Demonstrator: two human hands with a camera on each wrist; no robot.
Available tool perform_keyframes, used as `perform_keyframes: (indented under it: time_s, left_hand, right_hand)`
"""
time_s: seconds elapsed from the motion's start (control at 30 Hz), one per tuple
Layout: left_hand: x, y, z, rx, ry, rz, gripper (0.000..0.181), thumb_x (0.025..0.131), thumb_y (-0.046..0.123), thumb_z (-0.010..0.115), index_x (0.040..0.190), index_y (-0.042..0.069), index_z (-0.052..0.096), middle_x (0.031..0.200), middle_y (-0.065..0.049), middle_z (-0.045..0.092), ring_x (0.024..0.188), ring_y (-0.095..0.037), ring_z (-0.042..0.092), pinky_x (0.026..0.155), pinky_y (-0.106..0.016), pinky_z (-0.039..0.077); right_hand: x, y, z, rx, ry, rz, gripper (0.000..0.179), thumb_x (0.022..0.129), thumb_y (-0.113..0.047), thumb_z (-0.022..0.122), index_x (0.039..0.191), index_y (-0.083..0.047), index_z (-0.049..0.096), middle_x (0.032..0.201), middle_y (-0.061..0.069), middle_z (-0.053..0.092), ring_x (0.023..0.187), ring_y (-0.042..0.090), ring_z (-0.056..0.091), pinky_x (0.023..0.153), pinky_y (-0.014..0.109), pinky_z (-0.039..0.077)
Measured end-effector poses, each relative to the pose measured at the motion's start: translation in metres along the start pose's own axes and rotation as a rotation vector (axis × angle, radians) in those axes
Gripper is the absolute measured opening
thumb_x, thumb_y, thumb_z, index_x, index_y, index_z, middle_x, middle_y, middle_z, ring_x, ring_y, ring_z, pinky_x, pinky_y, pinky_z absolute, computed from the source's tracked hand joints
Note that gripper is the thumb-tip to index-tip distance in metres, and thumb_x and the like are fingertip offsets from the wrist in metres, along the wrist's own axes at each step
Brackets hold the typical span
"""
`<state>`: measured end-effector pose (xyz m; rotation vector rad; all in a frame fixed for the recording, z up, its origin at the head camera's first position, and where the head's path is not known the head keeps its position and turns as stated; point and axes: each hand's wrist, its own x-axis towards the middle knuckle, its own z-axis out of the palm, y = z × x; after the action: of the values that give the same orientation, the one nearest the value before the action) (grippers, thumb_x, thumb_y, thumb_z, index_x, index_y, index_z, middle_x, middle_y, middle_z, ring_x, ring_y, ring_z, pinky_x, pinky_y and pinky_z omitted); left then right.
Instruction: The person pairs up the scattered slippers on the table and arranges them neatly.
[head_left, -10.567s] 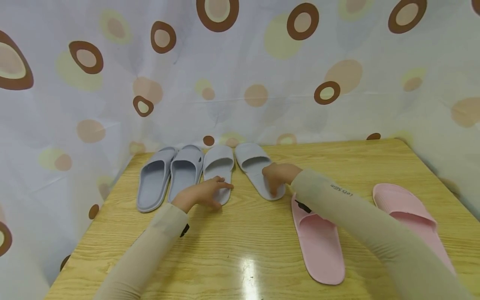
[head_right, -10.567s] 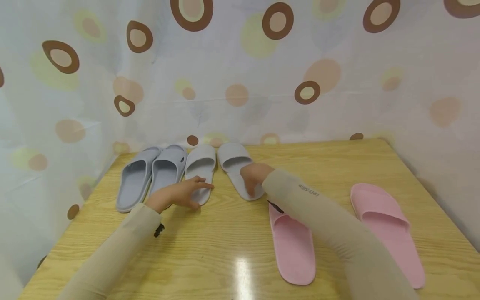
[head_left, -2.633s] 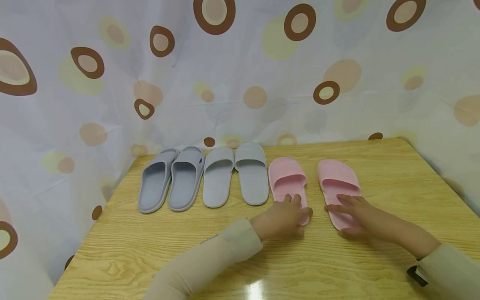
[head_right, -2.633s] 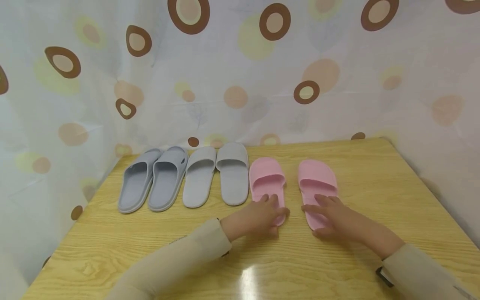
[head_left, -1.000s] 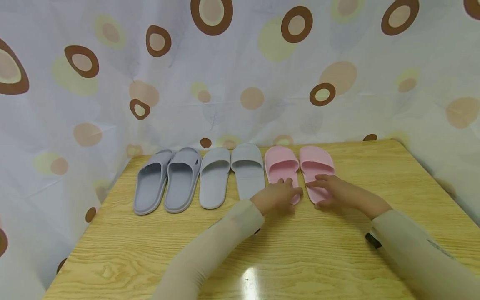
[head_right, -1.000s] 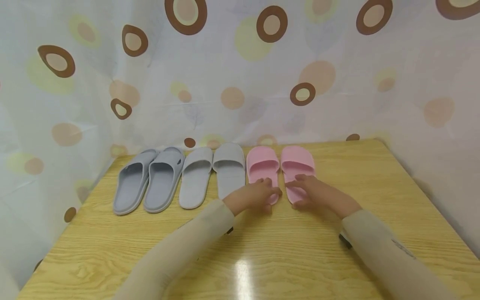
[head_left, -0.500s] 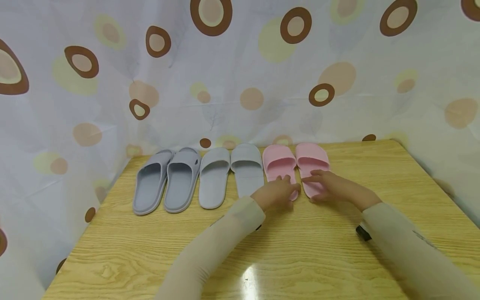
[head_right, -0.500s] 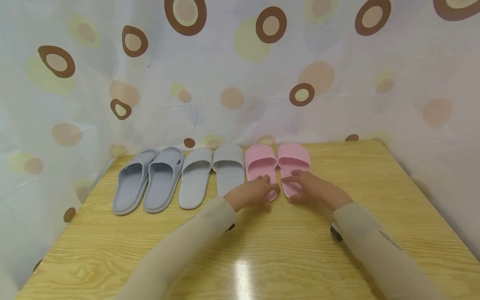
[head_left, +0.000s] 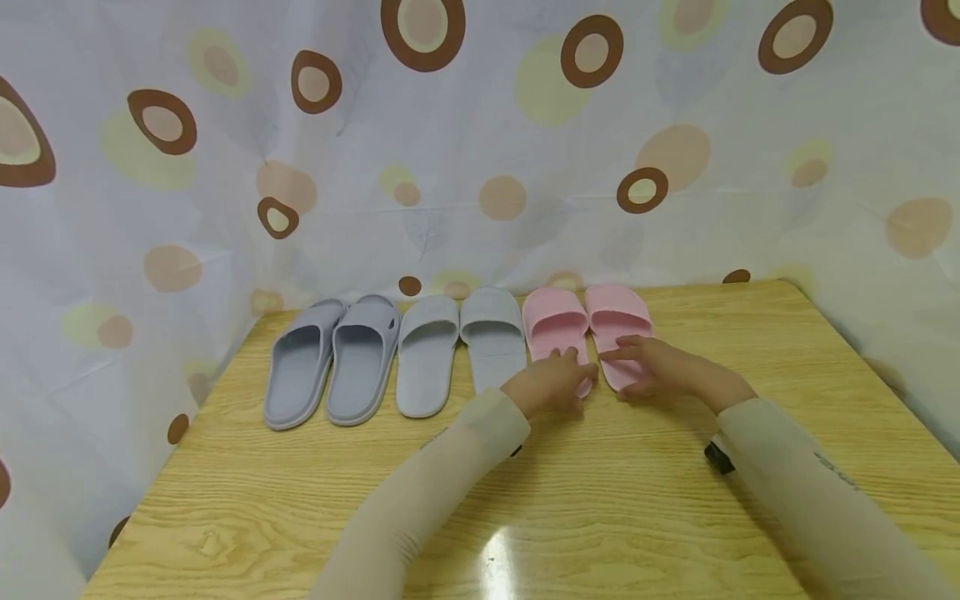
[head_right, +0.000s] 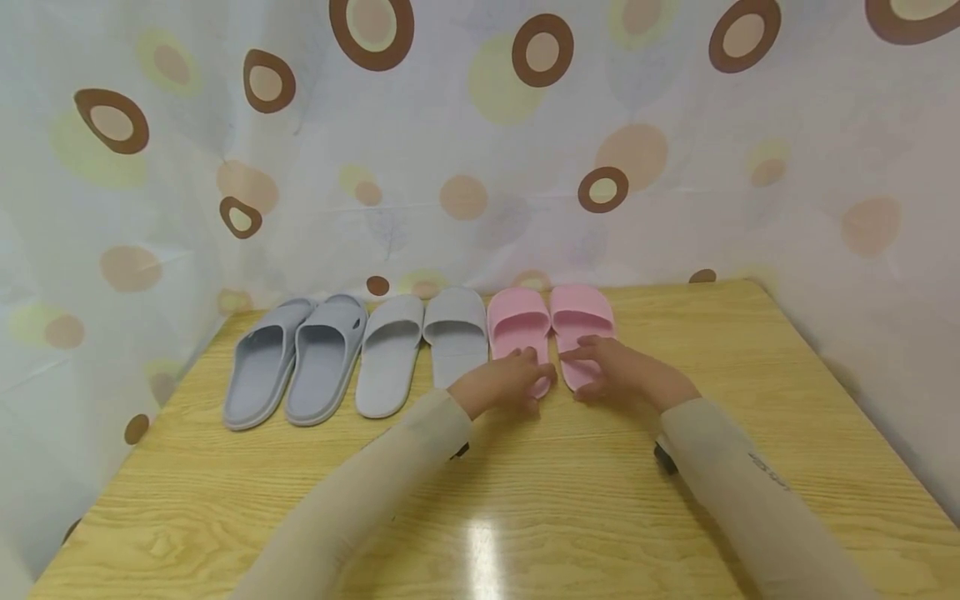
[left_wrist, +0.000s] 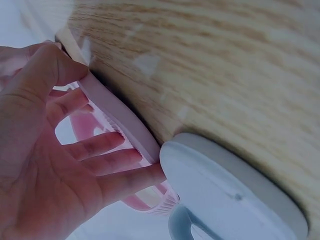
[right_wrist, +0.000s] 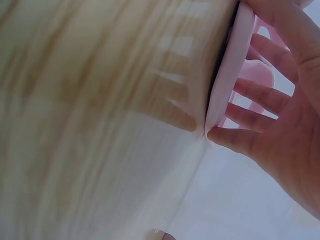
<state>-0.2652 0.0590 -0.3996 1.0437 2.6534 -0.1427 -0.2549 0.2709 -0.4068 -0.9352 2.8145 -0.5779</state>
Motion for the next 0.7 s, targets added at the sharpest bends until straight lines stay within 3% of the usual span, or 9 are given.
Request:
perform_keyframes:
  time_s: [0.33, 0.47, 0.7]
  left_hand:
    - [-0.0018, 0.0009, -0.0019, 0.055, 0.016, -0.053, 0.053, 0.088, 0.04, 0.068, 0.136, 0.032, 0.048, 0.133, -0.005, 0.047, 0.12, -0.024, 0.047, 0.085, -0.041, 0.049]
    - [-0.0006, 0.0007, 0.0014, 0.089, 0.045, -0.05, 0.051, 0.089, 0.041, 0.066, 0.136, 0.032, 0.047, 0.131, -0.005, 0.048, 0.119, -0.024, 0.048, 0.091, -0.04, 0.044]
    - [0.0015, 0.0008, 0.0061, 0.125, 0.054, -0.061, 0.053, 0.091, 0.043, 0.061, 0.14, 0.032, 0.043, 0.145, -0.01, 0.041, 0.13, -0.027, 0.042, 0.102, -0.042, 0.037]
  right_hand:
    - [0.0048, 0.0041, 0.0018, 0.051, -0.018, 0.052, 0.058, 0.085, -0.022, 0.074, 0.135, -0.001, 0.054, 0.14, 0.036, 0.037, 0.126, 0.055, 0.037, 0.102, 0.064, 0.03]
    - [0.0057, 0.0036, 0.0015, 0.069, -0.029, 0.076, 0.059, 0.086, -0.023, 0.073, 0.136, -0.002, 0.053, 0.142, 0.036, 0.035, 0.128, 0.055, 0.035, 0.103, 0.064, 0.029]
    - [0.0066, 0.0015, 0.0037, 0.073, -0.018, 0.082, 0.057, 0.086, -0.019, 0.071, 0.136, 0.0, 0.052, 0.143, 0.037, 0.032, 0.129, 0.054, 0.033, 0.104, 0.063, 0.029]
